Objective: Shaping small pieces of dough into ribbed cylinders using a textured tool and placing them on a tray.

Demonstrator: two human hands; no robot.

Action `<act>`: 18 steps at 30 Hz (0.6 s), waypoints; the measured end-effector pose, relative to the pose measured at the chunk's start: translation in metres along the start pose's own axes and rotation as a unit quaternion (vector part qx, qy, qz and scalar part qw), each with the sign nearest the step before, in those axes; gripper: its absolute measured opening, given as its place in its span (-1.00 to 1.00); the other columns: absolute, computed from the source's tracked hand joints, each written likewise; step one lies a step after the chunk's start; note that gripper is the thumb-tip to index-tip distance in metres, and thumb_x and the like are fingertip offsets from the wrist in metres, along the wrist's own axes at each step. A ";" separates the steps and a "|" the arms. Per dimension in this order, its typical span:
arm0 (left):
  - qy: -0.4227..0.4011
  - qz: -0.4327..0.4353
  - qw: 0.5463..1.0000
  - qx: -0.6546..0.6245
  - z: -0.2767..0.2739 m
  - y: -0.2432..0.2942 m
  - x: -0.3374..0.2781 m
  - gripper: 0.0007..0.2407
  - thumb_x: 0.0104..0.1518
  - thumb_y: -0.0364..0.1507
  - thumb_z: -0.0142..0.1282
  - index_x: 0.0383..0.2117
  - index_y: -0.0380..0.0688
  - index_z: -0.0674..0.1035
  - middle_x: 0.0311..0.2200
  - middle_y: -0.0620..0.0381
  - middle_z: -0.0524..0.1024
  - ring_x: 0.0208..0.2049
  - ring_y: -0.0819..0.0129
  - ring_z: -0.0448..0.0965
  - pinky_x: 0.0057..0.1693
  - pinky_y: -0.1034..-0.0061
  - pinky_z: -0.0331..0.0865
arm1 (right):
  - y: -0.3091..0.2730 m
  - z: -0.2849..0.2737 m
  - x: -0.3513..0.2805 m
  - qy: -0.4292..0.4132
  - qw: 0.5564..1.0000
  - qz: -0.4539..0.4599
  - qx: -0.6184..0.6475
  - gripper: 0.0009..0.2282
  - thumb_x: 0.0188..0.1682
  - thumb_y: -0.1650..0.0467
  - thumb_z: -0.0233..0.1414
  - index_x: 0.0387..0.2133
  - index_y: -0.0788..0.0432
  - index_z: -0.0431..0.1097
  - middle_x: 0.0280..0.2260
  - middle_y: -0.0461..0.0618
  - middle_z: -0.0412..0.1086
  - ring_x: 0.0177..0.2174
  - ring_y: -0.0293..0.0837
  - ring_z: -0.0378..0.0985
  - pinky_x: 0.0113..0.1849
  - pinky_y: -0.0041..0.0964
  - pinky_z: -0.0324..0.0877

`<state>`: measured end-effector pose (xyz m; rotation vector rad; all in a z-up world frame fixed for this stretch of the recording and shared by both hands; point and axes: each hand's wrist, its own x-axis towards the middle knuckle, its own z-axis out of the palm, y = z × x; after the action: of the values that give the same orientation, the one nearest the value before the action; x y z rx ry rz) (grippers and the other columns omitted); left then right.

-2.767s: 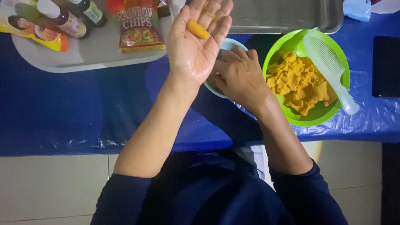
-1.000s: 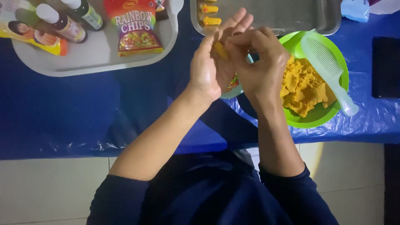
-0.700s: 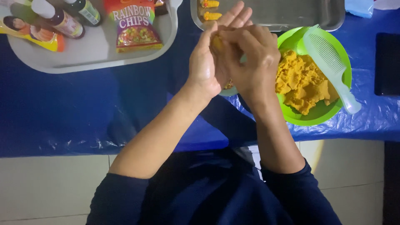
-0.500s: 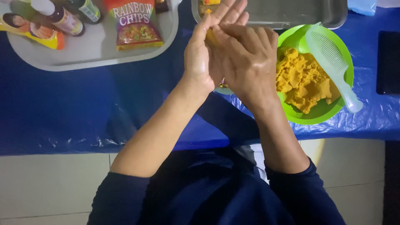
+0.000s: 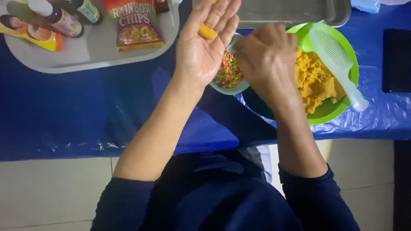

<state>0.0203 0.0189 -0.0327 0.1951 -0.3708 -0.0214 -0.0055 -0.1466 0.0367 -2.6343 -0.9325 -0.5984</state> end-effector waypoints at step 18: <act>-0.066 -0.025 0.997 -0.040 -0.005 0.008 -0.003 -0.61 0.55 -0.19 -0.21 0.27 -0.20 0.48 0.32 -0.08 0.38 0.43 0.06 0.28 0.54 0.25 0.16 | 0.001 0.067 0.001 -0.100 0.974 -0.057 -0.194 -0.87 0.02 0.38 -0.03 -0.26 0.15 0.43 -0.33 0.05 0.36 -0.32 0.12 0.36 -0.36 0.00 0.18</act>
<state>0.0193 0.0280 -0.0368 0.1236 -0.4959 -0.0987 0.0147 -0.1203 -0.0209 -3.0513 -1.1310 -0.6017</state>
